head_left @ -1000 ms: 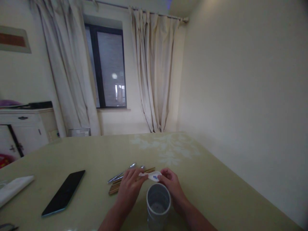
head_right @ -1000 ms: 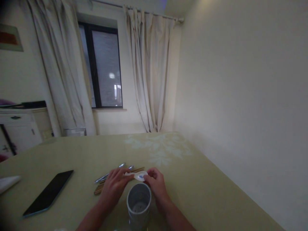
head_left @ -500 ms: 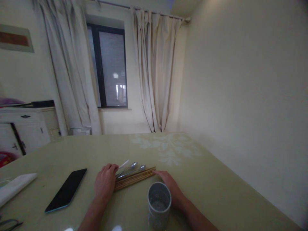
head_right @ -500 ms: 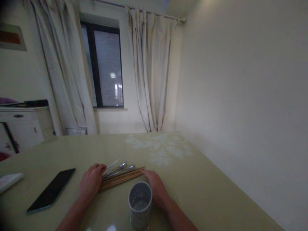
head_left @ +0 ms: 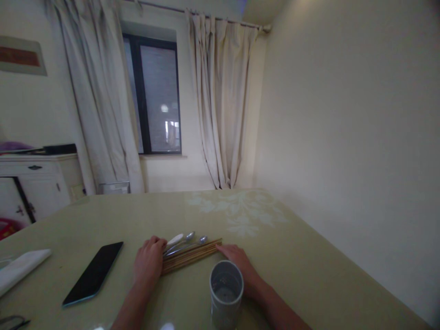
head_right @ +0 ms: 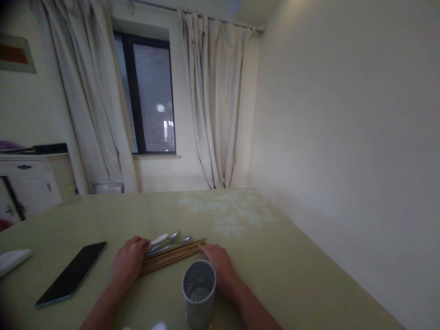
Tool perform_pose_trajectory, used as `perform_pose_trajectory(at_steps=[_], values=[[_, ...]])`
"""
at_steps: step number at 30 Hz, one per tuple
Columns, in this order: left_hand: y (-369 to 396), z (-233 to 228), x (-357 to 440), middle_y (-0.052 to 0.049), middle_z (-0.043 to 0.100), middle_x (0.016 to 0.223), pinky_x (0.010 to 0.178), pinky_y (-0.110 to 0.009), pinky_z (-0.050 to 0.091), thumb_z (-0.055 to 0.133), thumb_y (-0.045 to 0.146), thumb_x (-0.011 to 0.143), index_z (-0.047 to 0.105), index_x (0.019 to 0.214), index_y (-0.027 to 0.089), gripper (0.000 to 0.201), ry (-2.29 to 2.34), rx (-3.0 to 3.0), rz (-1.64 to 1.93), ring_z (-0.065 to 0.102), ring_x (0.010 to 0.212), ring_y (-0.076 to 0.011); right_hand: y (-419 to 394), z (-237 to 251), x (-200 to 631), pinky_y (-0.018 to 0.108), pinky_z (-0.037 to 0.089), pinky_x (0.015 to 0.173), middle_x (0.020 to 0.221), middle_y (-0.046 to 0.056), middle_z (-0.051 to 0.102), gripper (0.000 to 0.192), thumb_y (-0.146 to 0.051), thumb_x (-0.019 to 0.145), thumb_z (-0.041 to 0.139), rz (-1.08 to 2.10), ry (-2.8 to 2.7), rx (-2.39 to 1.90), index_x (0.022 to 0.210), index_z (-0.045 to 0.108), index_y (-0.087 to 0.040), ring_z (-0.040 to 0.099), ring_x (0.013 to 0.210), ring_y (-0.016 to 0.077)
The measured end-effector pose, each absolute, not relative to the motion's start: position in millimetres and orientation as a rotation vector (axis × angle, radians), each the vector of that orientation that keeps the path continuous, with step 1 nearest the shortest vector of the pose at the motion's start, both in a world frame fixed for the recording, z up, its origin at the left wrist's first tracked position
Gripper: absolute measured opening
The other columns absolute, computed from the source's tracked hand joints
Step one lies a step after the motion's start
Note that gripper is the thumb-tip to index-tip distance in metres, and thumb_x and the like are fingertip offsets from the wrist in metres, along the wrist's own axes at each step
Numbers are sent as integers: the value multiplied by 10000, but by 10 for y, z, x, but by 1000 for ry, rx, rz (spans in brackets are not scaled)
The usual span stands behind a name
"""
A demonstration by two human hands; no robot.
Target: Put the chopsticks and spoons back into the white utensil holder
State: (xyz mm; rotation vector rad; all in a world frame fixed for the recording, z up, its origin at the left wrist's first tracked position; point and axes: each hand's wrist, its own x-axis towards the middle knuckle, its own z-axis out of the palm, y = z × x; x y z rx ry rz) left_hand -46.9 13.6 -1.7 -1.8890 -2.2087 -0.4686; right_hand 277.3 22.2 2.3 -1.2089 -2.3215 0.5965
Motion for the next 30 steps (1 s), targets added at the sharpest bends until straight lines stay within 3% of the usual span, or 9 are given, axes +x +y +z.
perform_pose_trajectory(at_steps=[4, 8, 13, 21, 27, 30], values=[[132, -4, -486, -89, 743, 1091, 934, -351, 472, 425, 195, 1009, 790, 1047, 208, 367, -2168, -1923, -536, 668, 1056, -260, 256, -45, 2753, 371, 400, 1101, 1357, 143, 665, 543, -281, 897, 663, 515, -2332, -1267, 1436, 627, -223, 575, 1257, 293], [160, 29, -430, -88, 746, 1095, 957, -360, 475, 424, 246, 1018, 784, 1055, 216, 363, -2110, -1971, -730, 668, 1055, -264, 269, -80, 2739, 330, 428, 1030, 1235, 118, 667, 321, -294, 918, 671, 462, -2268, -1296, 1223, 743, -227, 581, 1184, 268], [123, 65, -41, -79, 749, 1063, 946, -350, 487, 522, 337, 991, 776, 1027, 239, 275, -1929, -2423, -991, 667, 1045, -254, 325, -105, 2719, 343, 417, 999, 1183, 87, 718, 211, -254, 939, 665, 461, -2308, -1320, 1136, 738, -235, 606, 1135, 259], [-23, -25, 282, -56, 736, 972, 823, -334, 471, 654, 410, 917, 744, 917, 248, 185, -1868, -2825, -945, 650, 922, -249, 333, -102, 2752, 345, 447, 963, 1071, 103, 700, 125, -234, 939, 642, 506, -2126, -1262, 923, 761, -200, 602, 1077, 259], [-35, 29, 487, -39, 722, 866, 724, -301, 451, 545, 465, 992, 709, 951, 218, 299, -1880, -2722, -1324, 622, 767, -205, 292, 82, 2776, 352, 517, 791, 837, 43, 704, 334, -528, 865, 733, 1078, -1513, -967, 897, 712, -196, 660, 836, 241], [-76, 108, 639, -36, 716, 849, 692, -286, 457, 568, 517, 974, 725, 939, 221, 337, -1810, -2709, -1498, 615, 735, -195, 220, 202, 2749, 364, 537, 827, 862, 56, 757, 429, -577, 765, 841, 1254, -1389, -850, 917, 757, -185, 697, 869, 246]])
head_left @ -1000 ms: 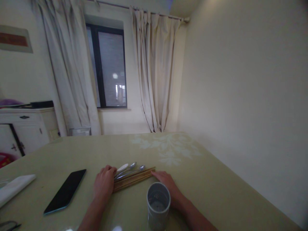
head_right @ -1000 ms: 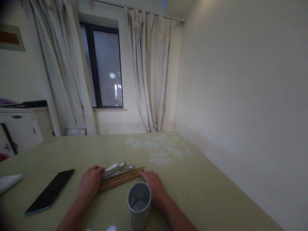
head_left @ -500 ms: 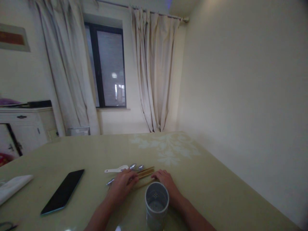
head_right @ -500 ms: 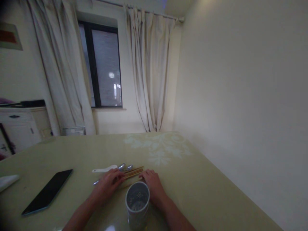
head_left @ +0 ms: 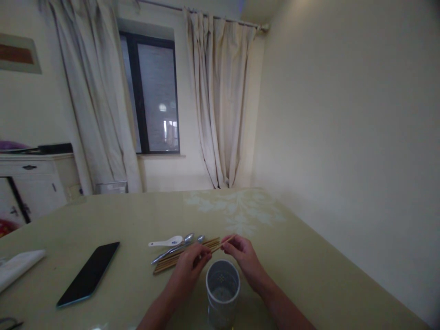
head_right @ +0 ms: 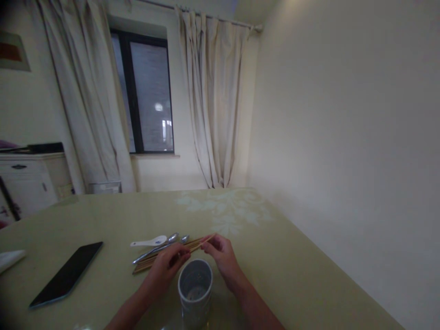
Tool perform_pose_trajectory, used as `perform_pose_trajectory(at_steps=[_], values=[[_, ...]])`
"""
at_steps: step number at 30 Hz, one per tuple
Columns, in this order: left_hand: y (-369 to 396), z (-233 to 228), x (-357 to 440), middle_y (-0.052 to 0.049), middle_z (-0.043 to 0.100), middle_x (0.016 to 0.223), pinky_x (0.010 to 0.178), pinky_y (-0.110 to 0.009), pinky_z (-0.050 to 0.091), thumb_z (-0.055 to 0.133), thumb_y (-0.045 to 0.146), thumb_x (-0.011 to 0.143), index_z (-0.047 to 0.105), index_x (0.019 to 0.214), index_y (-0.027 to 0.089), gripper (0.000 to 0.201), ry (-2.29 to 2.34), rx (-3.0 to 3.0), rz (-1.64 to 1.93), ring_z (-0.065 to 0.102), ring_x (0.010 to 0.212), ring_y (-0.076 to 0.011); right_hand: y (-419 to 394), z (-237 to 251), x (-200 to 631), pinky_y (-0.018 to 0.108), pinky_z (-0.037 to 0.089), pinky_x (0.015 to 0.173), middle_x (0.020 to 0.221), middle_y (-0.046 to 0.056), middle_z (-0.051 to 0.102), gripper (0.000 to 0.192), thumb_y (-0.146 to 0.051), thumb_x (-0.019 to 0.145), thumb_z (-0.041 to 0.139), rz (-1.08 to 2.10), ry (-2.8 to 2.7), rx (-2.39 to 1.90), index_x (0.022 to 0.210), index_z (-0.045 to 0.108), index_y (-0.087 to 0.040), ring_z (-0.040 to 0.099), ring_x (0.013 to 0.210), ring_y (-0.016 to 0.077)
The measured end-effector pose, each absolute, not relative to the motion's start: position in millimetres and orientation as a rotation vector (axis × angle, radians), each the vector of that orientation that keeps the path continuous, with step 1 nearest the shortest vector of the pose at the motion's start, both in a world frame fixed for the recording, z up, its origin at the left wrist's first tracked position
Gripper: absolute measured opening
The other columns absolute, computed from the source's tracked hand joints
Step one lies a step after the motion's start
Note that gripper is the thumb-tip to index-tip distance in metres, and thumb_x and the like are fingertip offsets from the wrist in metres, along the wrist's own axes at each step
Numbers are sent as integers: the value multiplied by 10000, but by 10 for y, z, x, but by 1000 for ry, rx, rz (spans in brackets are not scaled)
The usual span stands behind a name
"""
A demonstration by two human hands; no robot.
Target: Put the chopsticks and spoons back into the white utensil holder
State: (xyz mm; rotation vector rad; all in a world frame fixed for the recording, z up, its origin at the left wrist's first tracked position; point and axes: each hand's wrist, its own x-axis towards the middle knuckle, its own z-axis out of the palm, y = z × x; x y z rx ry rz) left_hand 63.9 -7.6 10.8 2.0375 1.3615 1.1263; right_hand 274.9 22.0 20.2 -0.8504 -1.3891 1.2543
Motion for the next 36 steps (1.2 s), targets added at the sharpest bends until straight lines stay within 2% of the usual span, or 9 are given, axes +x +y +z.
perform_pose_trajectory(at_steps=[3, 7, 12, 17, 21, 25, 30, 33, 36], values=[[-74, 174, 620, -42, 725, 862, 734, -299, 488, 465, 552, 1011, 734, 956, 229, 424, 1346, 1956, 1179, 651, 794, -211, 187, 304, 2772, 380, 566, 809, 893, 86, 790, 464, -611, 765, 841, 1242, -1304, -815, 918, 760, -180, 736, 851, 250], [23, 151, 338, -65, 745, 892, 806, -356, 514, 338, 531, 1026, 705, 952, 224, 484, 1619, 1801, 1305, 679, 863, -250, 266, 418, 2988, 338, 591, 753, 910, 67, 801, 470, -620, 761, 843, 1045, -961, -763, 944, 701, -211, 751, 781, 208], [76, 32, 140, -77, 734, 944, 869, -360, 497, 490, 353, 956, 681, 895, 222, 239, 1854, 2042, 1072, 674, 930, -256, 282, 546, 3264, 242, 577, 683, 814, -5, 760, 481, -547, 682, 926, 996, -715, -653, 983, 725, -230, 679, 681, 130], [17, 42, 219, -69, 721, 1008, 880, -330, 461, 539, 231, 938, 694, 912, 220, 158, 1954, 2166, 710, 658, 1002, -247, 131, 601, 3191, 225, 500, 581, 735, -8, 695, 420, -513, 807, 856, 1033, -929, -581, 1097, 766, -223, 577, 620, 118], [10, 41, 223, -72, 722, 1023, 898, -327, 451, 545, 224, 946, 695, 913, 213, 155, 1905, 2165, 672, 656, 1018, -246, 41, 563, 3069, 269, 486, 591, 727, 12, 696, 420, -523, 862, 804, 1091, -1169, -635, 1127, 790, -197, 576, 615, 138], [17, 6, 207, -63, 721, 1016, 900, -322, 463, 562, 238, 929, 693, 903, 220, 135, 1837, 2144, 694, 659, 1009, -240, 20, 518, 2980, 302, 506, 617, 791, 41, 737, 413, -538, 842, 811, 1139, -1252, -702, 1070, 805, -193, 635, 625, 162], [5, 3, 311, -81, 710, 1020, 919, -364, 477, 528, 308, 940, 667, 847, 228, 186, 1768, 2147, 879, 653, 1020, -263, 79, 371, 2887, 260, 462, 565, 734, 31, 716, 449, -615, 807, 789, 1189, -1274, -915, 868, 789, -171, 633, 581, 148], [-26, 6, 472, -67, 713, 899, 806, -352, 501, 430, 396, 996, 620, 923, 235, 260, 1676, 2009, 1058, 670, 859, -247, 123, 221, 2819, 259, 464, 579, 729, 29, 723, 459, -624, 797, 775, 1264, -1387, -1015, 789, 765, -165, 630, 606, 159], [-100, 33, 665, -48, 719, 838, 736, -317, 498, 409, 470, 1018, 608, 971, 242, 306, 1501, 1926, 1093, 667, 770, -224, 141, 123, 2738, 281, 488, 637, 762, 35, 744, 461, -620, 783, 781, 1303, -1445, -987, 817, 766, -161, 661, 691, 196]])
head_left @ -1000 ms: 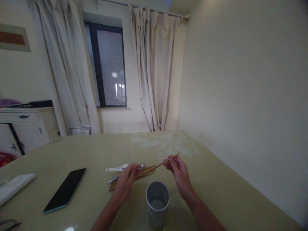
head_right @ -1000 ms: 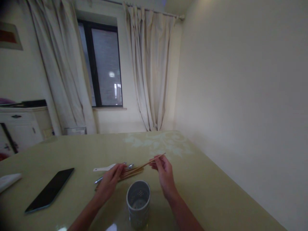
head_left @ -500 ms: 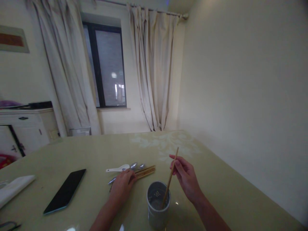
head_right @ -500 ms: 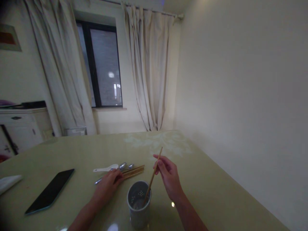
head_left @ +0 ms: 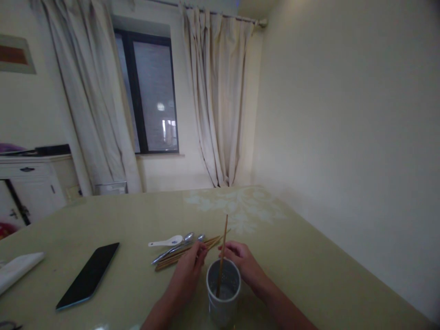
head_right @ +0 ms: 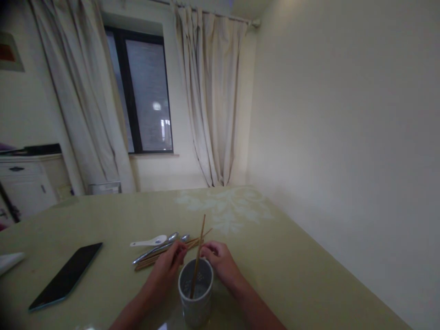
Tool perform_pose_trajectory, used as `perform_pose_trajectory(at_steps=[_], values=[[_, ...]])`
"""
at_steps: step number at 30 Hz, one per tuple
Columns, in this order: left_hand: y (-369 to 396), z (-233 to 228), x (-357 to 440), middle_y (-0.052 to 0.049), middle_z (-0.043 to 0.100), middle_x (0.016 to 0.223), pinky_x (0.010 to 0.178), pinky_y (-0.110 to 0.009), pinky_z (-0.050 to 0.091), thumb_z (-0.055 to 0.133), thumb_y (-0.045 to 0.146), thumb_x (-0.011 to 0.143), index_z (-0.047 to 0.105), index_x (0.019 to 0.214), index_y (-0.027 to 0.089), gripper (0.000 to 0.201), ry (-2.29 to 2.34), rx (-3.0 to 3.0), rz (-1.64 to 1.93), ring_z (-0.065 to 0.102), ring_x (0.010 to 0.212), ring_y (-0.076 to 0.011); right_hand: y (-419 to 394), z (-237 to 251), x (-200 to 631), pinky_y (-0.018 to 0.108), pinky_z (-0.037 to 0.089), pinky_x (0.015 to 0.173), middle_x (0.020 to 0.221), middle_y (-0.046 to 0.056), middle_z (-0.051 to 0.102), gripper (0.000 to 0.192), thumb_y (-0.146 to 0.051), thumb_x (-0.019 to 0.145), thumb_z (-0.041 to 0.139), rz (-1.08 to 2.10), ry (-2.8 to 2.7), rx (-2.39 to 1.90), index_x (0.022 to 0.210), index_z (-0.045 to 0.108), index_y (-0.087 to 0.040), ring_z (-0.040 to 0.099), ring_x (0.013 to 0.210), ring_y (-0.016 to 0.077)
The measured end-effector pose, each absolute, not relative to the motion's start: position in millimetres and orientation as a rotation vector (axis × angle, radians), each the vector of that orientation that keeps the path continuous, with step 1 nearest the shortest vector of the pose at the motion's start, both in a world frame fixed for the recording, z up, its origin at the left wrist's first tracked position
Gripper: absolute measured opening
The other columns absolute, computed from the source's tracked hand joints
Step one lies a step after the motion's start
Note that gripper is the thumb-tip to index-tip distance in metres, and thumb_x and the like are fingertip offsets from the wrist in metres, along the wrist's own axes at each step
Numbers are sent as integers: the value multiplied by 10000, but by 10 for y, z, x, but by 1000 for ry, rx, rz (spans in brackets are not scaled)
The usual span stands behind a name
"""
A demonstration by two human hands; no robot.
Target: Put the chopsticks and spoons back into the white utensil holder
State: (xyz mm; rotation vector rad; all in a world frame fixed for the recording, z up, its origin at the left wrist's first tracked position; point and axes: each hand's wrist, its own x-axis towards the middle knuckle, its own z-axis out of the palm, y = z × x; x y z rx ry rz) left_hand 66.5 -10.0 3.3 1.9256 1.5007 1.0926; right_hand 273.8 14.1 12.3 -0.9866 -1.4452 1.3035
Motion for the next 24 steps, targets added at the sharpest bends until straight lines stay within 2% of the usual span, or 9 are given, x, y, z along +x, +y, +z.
perform_pose_trajectory(at_steps=[4, 7, 12, 16, 21, 24], values=[[-182, 90, 834, -82, 759, 977, 802, -320, 514, 458, 474, 1016, 653, 979, 232, 312, 1323, 1931, 1119, 686, 875, -230, 112, 149, 2657, 322, 522, 724, 816, 52, 757, 474, -635, 798, 772, 1339, -1433, -879, 861, 757, -165, 699, 774, 233], [-136, 71, 792, -88, 758, 961, 819, -341, 523, 408, 478, 1029, 673, 951, 232, 370, 1381, 1943, 1165, 684, 886, -242, 109, 223, 2660, 330, 530, 686, 875, 65, 766, 508, -680, 800, 758, 1305, -1363, -876, 907, 728, -184, 713, 722, 229], [29, -3, 453, -96, 744, 1019, 909, -408, 522, 394, 391, 1009, 694, 951, 240, 341, 1744, 2032, 1136, 679, 992, -279, 253, 320, 2915, 337, 541, 676, 906, 93, 783, 529, -715, 789, 750, 981, -1085, -903, 897, 698, -200, 717, 733, 227], [29, 56, 280, -91, 724, 1031, 930, -395, 499, 463, 299, 975, 702, 962, 233, 248, 1959, 2133, 881, 656, 1024, -272, 365, 412, 3237, 321, 541, 686, 799, 34, 746, 459, -623, 790, 800, 784, -861, -851, 958, 713, -205, 650, 698, 183], [-15, 121, 293, -85, 725, 1066, 950, -363, 469, 498, 239, 963, 692, 935, 224, 197, 1966, 2156, 676, 652, 1055, -258, 309, 542, 3340, 269, 534, 639, 755, -4, 712, 448, -552, 682, 910, 921, -711, -714, 926, 734, -219, 619, 666, 147], [-11, 119, 293, -80, 721, 1049, 919, -339, 468, 523, 237, 955, 679, 948, 215, 157, 1954, 2141, 658, 657, 1047, -251, 205, 582, 3229, 246, 510, 598, 730, -1, 706, 411, -540, 730, 895, 992, -840, -665, 932, 752, -212, 599, 628, 133]])
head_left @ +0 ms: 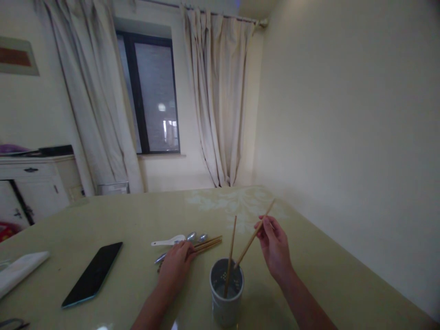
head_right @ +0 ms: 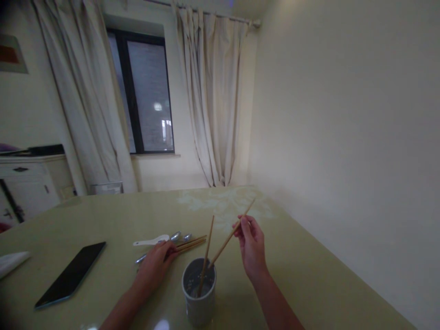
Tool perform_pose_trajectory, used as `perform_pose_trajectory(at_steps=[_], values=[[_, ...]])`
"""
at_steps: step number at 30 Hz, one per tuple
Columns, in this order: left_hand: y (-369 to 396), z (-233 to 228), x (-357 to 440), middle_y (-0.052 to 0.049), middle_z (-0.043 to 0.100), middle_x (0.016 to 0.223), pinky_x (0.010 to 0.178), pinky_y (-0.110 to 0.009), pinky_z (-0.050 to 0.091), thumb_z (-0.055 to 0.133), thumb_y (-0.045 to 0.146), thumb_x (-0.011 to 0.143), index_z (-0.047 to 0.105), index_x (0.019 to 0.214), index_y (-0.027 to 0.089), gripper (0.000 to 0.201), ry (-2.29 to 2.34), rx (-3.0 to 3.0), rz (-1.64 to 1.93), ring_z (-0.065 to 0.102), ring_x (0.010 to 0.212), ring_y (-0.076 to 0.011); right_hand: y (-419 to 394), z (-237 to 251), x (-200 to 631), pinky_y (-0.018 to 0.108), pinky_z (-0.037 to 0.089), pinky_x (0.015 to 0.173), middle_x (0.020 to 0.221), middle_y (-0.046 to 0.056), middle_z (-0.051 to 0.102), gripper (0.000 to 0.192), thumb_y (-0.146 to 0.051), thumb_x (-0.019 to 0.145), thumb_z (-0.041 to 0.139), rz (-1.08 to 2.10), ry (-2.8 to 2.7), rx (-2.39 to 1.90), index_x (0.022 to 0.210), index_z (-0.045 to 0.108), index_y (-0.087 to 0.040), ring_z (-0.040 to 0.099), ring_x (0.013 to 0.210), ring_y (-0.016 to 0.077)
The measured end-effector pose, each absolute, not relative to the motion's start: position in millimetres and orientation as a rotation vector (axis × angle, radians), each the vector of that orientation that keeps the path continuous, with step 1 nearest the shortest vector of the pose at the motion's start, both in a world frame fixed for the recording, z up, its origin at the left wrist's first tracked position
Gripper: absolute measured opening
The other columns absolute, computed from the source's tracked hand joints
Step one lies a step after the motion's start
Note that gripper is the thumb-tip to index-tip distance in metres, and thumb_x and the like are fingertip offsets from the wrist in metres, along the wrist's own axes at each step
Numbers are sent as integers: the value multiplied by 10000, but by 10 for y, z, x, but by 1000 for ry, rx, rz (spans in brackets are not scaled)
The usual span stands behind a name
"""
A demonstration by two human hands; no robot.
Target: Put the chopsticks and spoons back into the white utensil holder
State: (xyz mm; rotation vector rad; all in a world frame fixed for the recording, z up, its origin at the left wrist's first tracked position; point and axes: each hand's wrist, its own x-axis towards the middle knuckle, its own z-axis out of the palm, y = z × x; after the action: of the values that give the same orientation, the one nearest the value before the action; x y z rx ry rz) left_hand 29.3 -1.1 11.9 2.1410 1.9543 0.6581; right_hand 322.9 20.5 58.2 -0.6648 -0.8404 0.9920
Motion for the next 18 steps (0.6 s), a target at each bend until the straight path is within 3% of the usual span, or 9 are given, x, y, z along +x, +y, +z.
perform_pose_trajectory(at_steps=[7, 13, 18], values=[[-42, 146, 323, -97, 705, 1074, 954, -357, 455, 522, 244, 957, 665, 910, 211, 154, 1971, 2195, 632, 638, 1071, -265, 25, 532, 2989, 276, 482, 569, 704, 35, 706, 404, -569, 904, 736, 1095, -1272, -701, 825, 750, -174, 621, 579, 150], [-32, 103, 424, -94, 722, 986, 876, -381, 470, 460, 266, 971, 615, 894, 212, 182, 1863, 2114, 804, 658, 964, -272, 48, 408, 2894, 260, 444, 543, 662, 23, 673, 511, -665, 882, 698, 1212, -1349, -772, 765, 702, -168, 603, 546, 140], [-44, -6, 631, -65, 728, 921, 771, -343, 500, 498, 433, 982, 619, 919, 223, 250, 1503, 1886, 1185, 664, 822, -236, 141, 212, 2772, 253, 417, 548, 671, 9, 657, 500, -670, 799, 751, 1231, -1394, -966, 771, 691, -174, 585, 593, 153]])
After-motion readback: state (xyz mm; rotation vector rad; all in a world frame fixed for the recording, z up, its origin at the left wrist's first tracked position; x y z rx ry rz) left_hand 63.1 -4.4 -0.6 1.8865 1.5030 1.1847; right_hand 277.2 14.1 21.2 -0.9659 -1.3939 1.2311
